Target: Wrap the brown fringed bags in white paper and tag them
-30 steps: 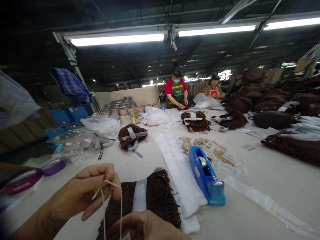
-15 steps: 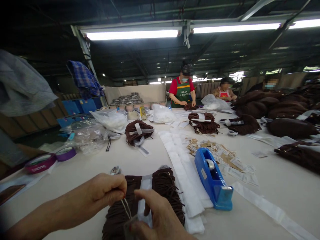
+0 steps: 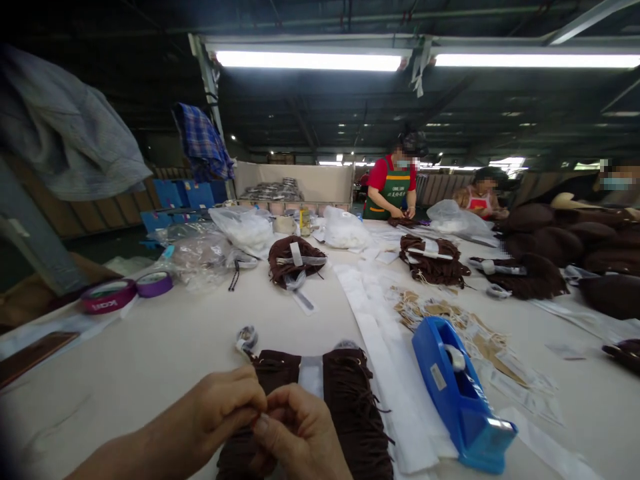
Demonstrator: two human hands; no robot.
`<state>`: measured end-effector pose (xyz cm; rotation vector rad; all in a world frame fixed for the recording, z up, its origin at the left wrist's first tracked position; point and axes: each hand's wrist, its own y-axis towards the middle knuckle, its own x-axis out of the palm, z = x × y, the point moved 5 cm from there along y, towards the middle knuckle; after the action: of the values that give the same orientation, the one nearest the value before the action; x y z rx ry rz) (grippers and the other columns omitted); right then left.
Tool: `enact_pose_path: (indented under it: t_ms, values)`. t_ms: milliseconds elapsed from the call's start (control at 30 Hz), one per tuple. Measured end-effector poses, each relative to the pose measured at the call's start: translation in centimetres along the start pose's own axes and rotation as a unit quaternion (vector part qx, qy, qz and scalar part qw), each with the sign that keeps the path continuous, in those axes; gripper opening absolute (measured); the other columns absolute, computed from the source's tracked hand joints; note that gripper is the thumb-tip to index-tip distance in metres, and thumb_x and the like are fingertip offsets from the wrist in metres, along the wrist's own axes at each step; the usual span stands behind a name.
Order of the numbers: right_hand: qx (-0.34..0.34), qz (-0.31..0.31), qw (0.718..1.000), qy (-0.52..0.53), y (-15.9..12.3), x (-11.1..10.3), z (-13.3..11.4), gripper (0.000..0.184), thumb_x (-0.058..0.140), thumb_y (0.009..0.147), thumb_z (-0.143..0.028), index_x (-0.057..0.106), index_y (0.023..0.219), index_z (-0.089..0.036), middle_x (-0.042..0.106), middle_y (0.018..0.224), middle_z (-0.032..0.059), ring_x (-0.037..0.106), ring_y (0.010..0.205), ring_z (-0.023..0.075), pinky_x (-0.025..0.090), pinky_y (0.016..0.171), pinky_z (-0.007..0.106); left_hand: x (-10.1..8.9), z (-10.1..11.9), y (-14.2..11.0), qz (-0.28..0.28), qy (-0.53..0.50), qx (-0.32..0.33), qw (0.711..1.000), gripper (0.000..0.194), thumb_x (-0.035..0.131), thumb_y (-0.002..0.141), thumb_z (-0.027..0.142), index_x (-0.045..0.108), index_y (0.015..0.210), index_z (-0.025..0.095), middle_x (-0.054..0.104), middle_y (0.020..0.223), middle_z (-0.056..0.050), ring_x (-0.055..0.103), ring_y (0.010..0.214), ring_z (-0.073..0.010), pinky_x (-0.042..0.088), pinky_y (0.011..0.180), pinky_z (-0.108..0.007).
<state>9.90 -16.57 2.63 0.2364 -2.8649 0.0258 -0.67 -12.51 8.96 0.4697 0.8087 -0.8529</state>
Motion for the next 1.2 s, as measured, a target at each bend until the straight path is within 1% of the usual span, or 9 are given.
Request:
enact_pose_path:
  t_ms: [133, 333, 467, 567, 867, 967, 1067, 1133, 1200]
  values:
    - [0.053, 0.003, 0.995, -0.082, 1.4, -1.0, 2.4, 0.04, 0.063, 0.072, -0.051, 0.063, 0.083, -0.012, 0.057, 0.054, -0.0013, 0.053, 0.046, 0.0083, 0.04, 0.047, 0.018, 2.8, -4.3, -0.5, 0.069, -0.056, -0.048, 0.995, 0.019, 0.037, 0.083, 0.027, 0.046, 0.068, 0.019, 0.055, 0.071, -0.003, 0.05, 0.066, -0.014, 0.035, 0.059, -0.023]
    - [0.121, -0.003, 0.975, -0.184, 3.7, -1.5, 4.7, 0.037, 0.057, 0.074, -0.05, 0.064, 0.081, -0.014, 0.052, 0.05, -0.0026, 0.047, 0.043, 0.0069, 0.033, 0.043, 0.017, 6.1, -9.1, -1.2, 0.108, -0.225, -0.143, 0.958, 0.042, 0.027, 0.086, 0.057, 0.04, 0.069, 0.02, 0.045, 0.06, 0.001, 0.042, 0.056, -0.013, 0.031, 0.053, -0.024]
    - [0.118, -0.006, 0.963, -0.242, 5.5, -1.2, 4.7, 0.033, 0.051, 0.077, -0.047, 0.059, 0.076, -0.015, 0.047, 0.047, -0.0042, 0.042, 0.042, 0.007, 0.031, 0.042, 0.017, 6.2, -11.0, -0.9, 0.144, -0.269, -0.188, 0.934, 0.051, 0.025, 0.083, 0.067, 0.038, 0.065, 0.021, 0.04, 0.057, 0.002, 0.038, 0.053, -0.0131, 0.029, 0.048, -0.024]
    - [0.099, -0.009, 0.953, -0.288, 6.9, -1.1, 4.6, 0.032, 0.048, 0.078, -0.045, 0.058, 0.073, -0.016, 0.046, 0.047, -0.0042, 0.042, 0.043, 0.0079, 0.03, 0.043, 0.018, 5.6, -11.6, -0.5, 0.166, -0.293, -0.178, 0.925, 0.05, 0.029, 0.081, 0.067, 0.037, 0.063, 0.021, 0.039, 0.057, 0.002, 0.037, 0.055, -0.0127, 0.029, 0.049, -0.024]
    - [0.116, -0.034, 0.939, -0.322, 9.7, -0.8, 4.3, 0.025, 0.046, 0.08, -0.037, 0.055, 0.07, -0.016, 0.048, 0.053, -0.0029, 0.046, 0.051, 0.0099, 0.034, 0.051, 0.021, 5.8, -14.3, 1.0, 0.136, -0.45, -0.231, 0.852, 0.039, 0.043, 0.074, 0.057, 0.042, 0.068, 0.018, 0.045, 0.053, 0.004, 0.035, 0.038, -0.007, 0.022, 0.04, -0.021]
    - [0.112, -0.017, 0.937, -0.332, 10.7, -1.4, 4.2, 0.024, 0.046, 0.081, -0.036, 0.056, 0.071, -0.017, 0.049, 0.055, -0.003, 0.047, 0.053, 0.0107, 0.034, 0.053, 0.022, 4.6, -15.8, 1.3, 0.183, -0.371, -0.244, 0.877, 0.034, 0.035, 0.082, 0.047, 0.043, 0.066, 0.019, 0.047, 0.052, 0.003, 0.041, 0.04, -0.0093, 0.03, 0.043, -0.022]
    - [0.102, 0.008, 0.926, -0.363, 12.1, -2.6, 3.9, 0.022, 0.046, 0.081, -0.035, 0.056, 0.073, -0.018, 0.048, 0.055, -0.0032, 0.047, 0.055, 0.0115, 0.035, 0.055, 0.024, 2.9, -17.0, 1.7, 0.242, -0.2, -0.181, 0.932, 0.02, 0.035, 0.083, 0.023, 0.054, 0.083, 0.018, 0.059, 0.079, -0.005, 0.057, 0.076, -0.0166, 0.045, 0.068, -0.027]
    - [0.096, 0.011, 0.918, -0.384, 13.1, -3.3, 3.6, 0.022, 0.046, 0.081, -0.035, 0.056, 0.073, -0.018, 0.048, 0.056, -0.003, 0.047, 0.056, 0.0119, 0.035, 0.057, 0.024, 2.6, -17.7, 2.2, 0.224, -0.112, -0.123, 0.96, 0.033, 0.035, 0.078, 0.01, 0.055, 0.103, 0.019, 0.055, 0.113, -0.009, 0.053, 0.102, -0.0197, 0.043, 0.087, -0.033]
    - [0.094, 0.002, 0.91, -0.404, 14.0, -3.9, 3.5, 0.021, 0.047, 0.081, -0.035, 0.057, 0.074, -0.018, 0.05, 0.058, -0.0027, 0.048, 0.057, 0.0122, 0.035, 0.057, 0.024, 3.1, -18.7, 2.6, 0.183, -0.067, -0.098, 0.976, 0.04, 0.037, 0.077, 0.005, 0.052, 0.11, 0.021, 0.047, 0.128, -0.008, 0.05, 0.11, -0.0205, 0.041, 0.093, -0.035]
